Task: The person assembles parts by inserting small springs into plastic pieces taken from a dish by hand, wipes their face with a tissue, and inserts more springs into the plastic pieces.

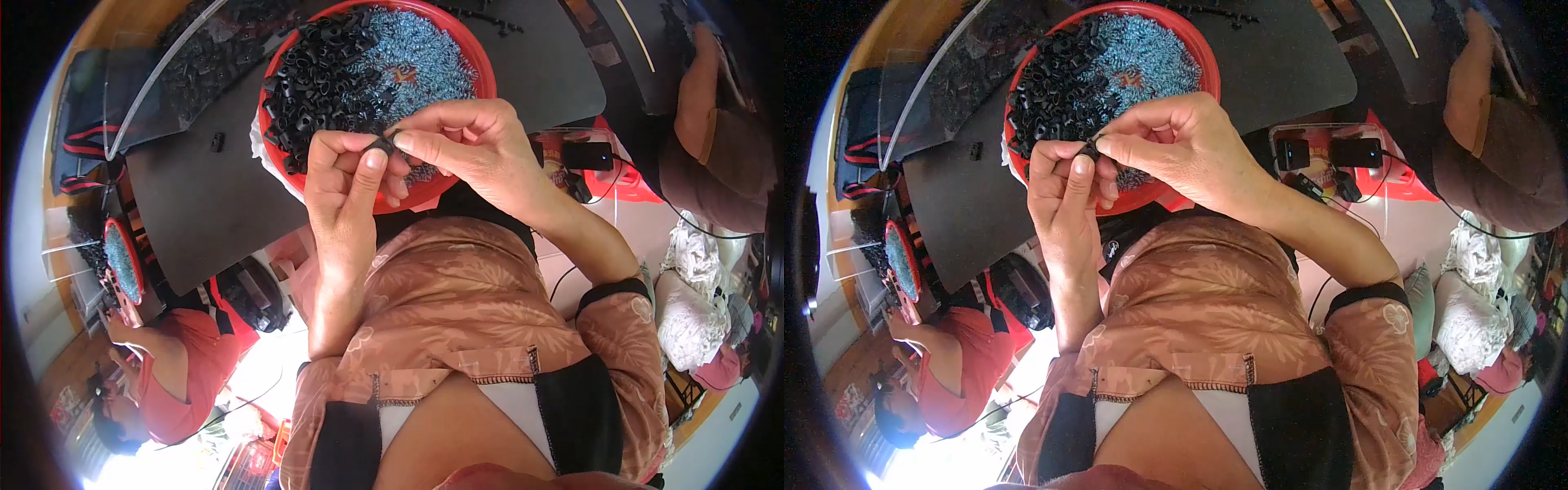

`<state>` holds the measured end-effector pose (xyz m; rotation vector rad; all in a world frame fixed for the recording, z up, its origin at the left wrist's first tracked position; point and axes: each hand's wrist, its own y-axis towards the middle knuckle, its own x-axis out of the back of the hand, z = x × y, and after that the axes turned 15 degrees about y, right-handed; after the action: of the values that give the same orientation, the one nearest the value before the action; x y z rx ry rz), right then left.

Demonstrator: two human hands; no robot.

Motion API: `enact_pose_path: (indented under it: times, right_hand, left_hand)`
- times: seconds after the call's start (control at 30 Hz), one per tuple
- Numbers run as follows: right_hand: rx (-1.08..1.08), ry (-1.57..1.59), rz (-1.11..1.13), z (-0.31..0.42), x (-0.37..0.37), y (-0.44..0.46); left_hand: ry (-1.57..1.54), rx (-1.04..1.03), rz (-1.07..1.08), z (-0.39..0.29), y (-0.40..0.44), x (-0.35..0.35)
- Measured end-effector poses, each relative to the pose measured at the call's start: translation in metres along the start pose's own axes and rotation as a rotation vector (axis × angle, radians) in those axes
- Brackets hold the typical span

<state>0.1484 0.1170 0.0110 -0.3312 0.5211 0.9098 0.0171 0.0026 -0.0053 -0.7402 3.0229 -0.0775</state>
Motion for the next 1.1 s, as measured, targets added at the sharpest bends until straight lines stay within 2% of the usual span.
enact_pose_path:
  times: [0.17, 0.3, 0.4, 0.53, 0.57, 0.67, 0.8, 0.93, 0.97, 1.1]
  right_hand:
    - [-0.100, -0.147, 0.007, 0.011, 0.001, 0.000]
    - [-0.134, -0.232, 0.105, 0.013, 0.008, 0.003]
    - [-0.004, -0.342, 0.177, 0.010, 0.007, -0.001]
    - [0.123, -0.318, 0.114, -0.002, 0.003, -0.005]
    - [0.121, -0.308, 0.131, -0.004, 0.007, -0.004]
    - [-0.238, -0.198, 0.203, 0.023, 0.016, 0.003]
    - [-0.404, -0.140, 0.310, 0.027, 0.032, 0.006]
    - [-0.442, -0.027, 0.313, 0.024, 0.031, 0.001]
    - [-0.429, -0.056, 0.290, 0.023, 0.027, 0.000]
    - [-0.434, 0.009, 0.214, 0.024, 0.022, -0.004]
  left_hand:
    - [0.138, 0.053, 0.000, -0.007, -0.006, 0.001]
    - [0.142, -0.049, 0.043, -0.005, -0.011, 0.002]
    - [0.190, -0.113, -0.021, 0.001, -0.012, 0.000]
    - [0.302, -0.228, -0.032, 0.004, -0.010, -0.001]
    - [0.298, -0.204, -0.024, 0.006, -0.010, 0.000]
    - [0.242, -0.190, 0.063, 0.004, -0.013, 0.002]
    - [0.198, -0.160, 0.171, -0.002, -0.022, -0.001]
    - [0.191, -0.192, 0.211, -0.003, -0.027, -0.006]
    - [0.286, -0.185, 0.214, 0.000, -0.028, -0.006]
    - [0.135, -0.136, 0.210, 0.003, -0.027, -0.006]
